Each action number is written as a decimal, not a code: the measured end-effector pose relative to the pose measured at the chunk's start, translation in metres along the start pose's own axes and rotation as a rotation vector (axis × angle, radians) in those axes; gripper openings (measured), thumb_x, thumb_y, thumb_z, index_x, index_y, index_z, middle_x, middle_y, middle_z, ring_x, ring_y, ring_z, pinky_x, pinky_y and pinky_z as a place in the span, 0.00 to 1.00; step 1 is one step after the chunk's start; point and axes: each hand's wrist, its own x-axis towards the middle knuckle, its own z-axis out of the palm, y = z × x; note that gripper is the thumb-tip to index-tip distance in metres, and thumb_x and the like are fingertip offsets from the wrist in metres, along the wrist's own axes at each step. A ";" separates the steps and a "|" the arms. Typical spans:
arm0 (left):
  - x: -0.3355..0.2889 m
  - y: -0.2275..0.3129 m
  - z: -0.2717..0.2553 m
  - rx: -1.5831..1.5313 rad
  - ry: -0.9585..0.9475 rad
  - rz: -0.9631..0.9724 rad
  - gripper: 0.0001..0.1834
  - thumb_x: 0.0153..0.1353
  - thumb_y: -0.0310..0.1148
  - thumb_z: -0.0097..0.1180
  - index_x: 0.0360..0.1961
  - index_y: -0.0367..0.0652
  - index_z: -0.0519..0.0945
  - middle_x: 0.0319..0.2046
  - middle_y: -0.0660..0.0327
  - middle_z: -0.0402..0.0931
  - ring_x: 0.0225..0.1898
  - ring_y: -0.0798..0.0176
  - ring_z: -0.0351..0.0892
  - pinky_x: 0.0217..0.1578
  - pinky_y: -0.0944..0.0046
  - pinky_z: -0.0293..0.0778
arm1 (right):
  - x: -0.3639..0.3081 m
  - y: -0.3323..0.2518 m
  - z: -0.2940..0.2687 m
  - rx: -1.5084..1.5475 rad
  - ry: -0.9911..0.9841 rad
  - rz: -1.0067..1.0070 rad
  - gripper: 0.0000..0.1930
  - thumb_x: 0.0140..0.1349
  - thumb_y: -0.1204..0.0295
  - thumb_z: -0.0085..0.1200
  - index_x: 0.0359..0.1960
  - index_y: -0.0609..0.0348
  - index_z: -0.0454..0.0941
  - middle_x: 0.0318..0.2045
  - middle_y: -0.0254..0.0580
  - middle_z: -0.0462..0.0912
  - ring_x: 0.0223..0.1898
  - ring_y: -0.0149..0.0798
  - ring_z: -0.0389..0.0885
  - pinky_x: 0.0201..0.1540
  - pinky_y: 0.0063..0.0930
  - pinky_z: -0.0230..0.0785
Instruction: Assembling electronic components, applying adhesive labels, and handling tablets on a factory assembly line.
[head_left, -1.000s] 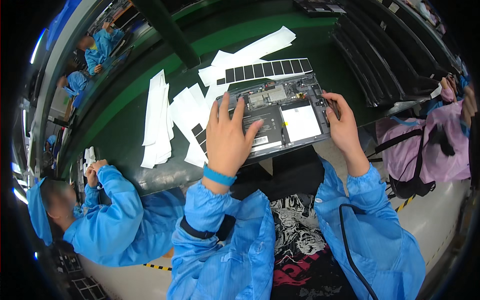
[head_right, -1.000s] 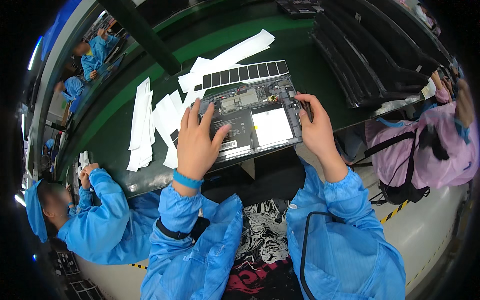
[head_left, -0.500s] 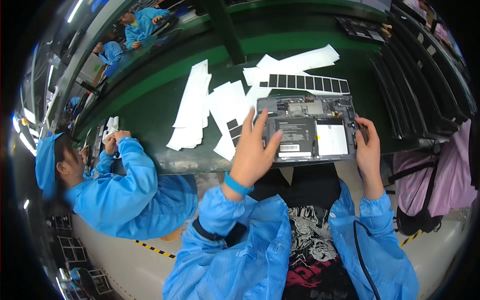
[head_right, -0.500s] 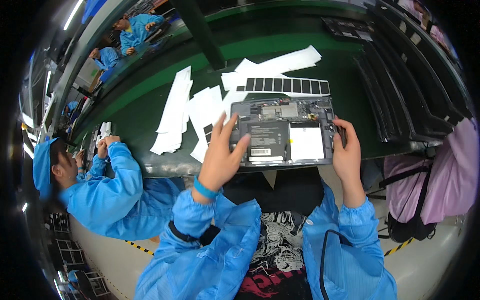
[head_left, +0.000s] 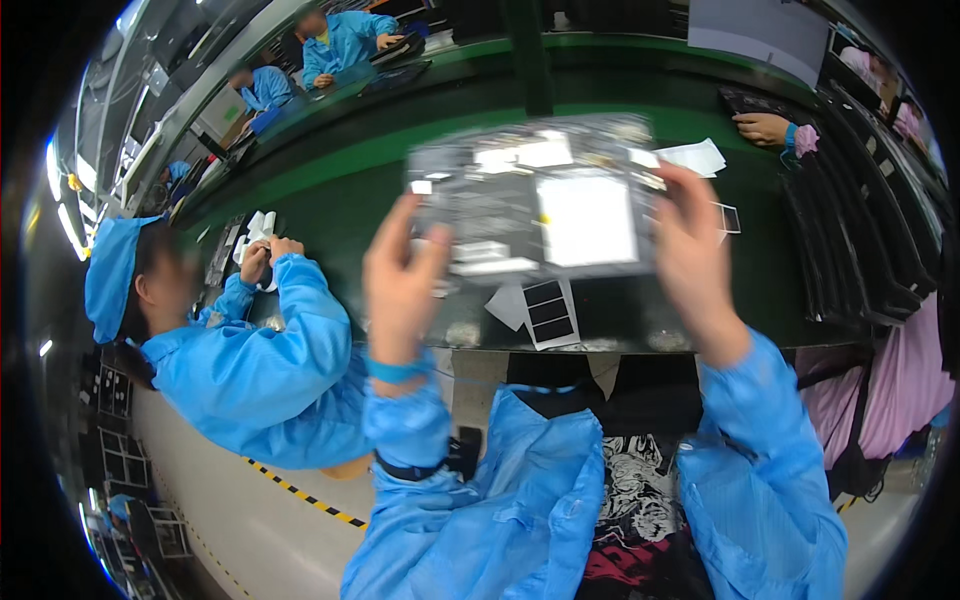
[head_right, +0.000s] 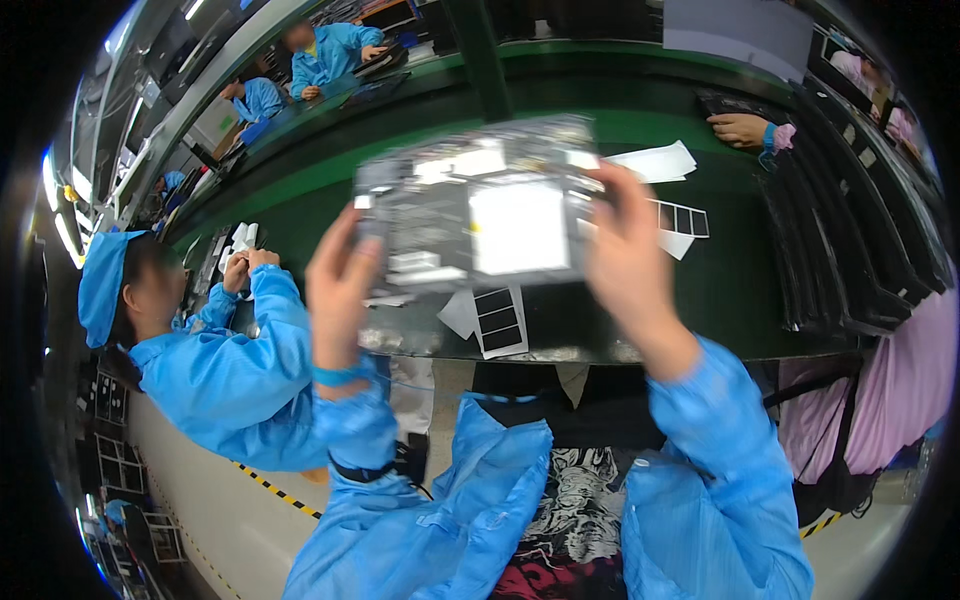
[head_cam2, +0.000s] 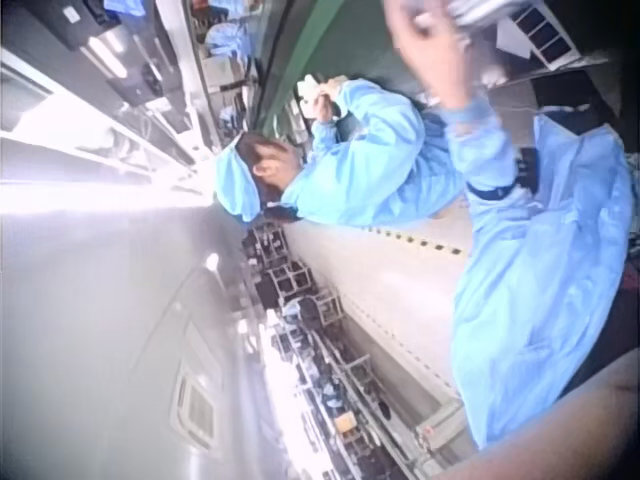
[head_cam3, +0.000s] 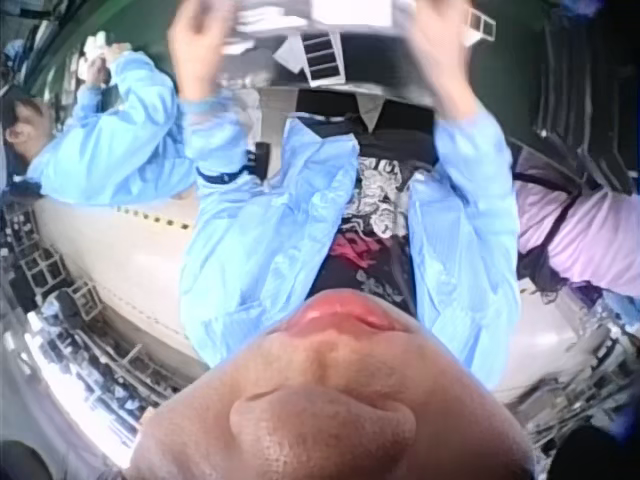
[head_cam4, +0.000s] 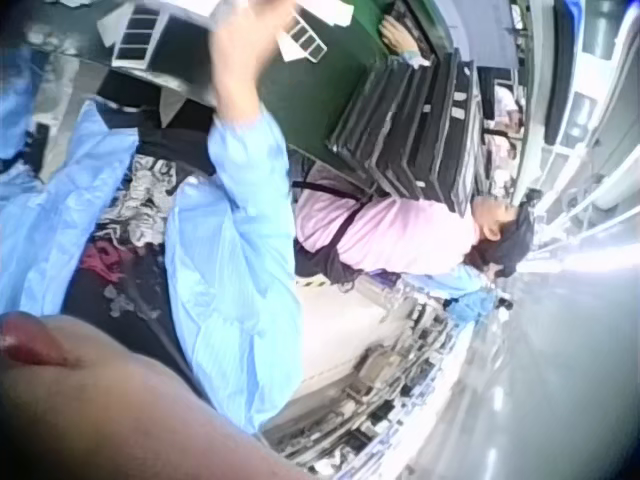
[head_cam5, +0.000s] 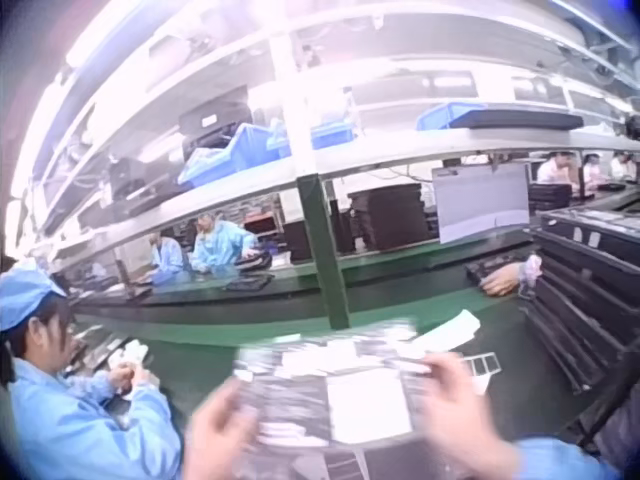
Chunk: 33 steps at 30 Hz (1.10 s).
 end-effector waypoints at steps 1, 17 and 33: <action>0.011 -0.009 -0.031 -0.027 0.089 0.012 0.27 0.62 0.32 0.59 0.60 0.28 0.69 0.54 0.47 0.74 0.51 0.63 0.75 0.51 0.67 0.71 | 0.013 0.006 0.040 0.017 -0.090 0.083 0.17 0.59 0.85 0.42 0.50 0.61 0.71 0.46 0.46 0.77 0.51 0.40 0.76 0.55 0.33 0.66; 0.087 -0.145 -0.085 1.044 0.169 0.045 0.30 0.58 0.48 0.59 0.49 0.30 0.77 0.42 0.41 0.78 0.48 0.43 0.77 0.50 0.50 0.72 | 0.038 0.089 0.150 0.041 -0.208 0.097 0.21 0.53 0.66 0.62 0.47 0.60 0.71 0.37 0.48 0.80 0.41 0.43 0.81 0.45 0.35 0.72; -0.021 0.234 0.322 -0.119 -0.582 0.564 0.43 0.61 0.50 0.58 0.65 0.27 0.57 0.56 0.36 0.69 0.62 0.45 0.68 0.58 0.59 0.66 | 0.073 -0.173 -0.363 -1.171 0.548 -0.022 0.18 0.60 0.58 0.55 0.43 0.60 0.78 0.42 0.49 0.83 0.46 0.50 0.81 0.49 0.33 0.69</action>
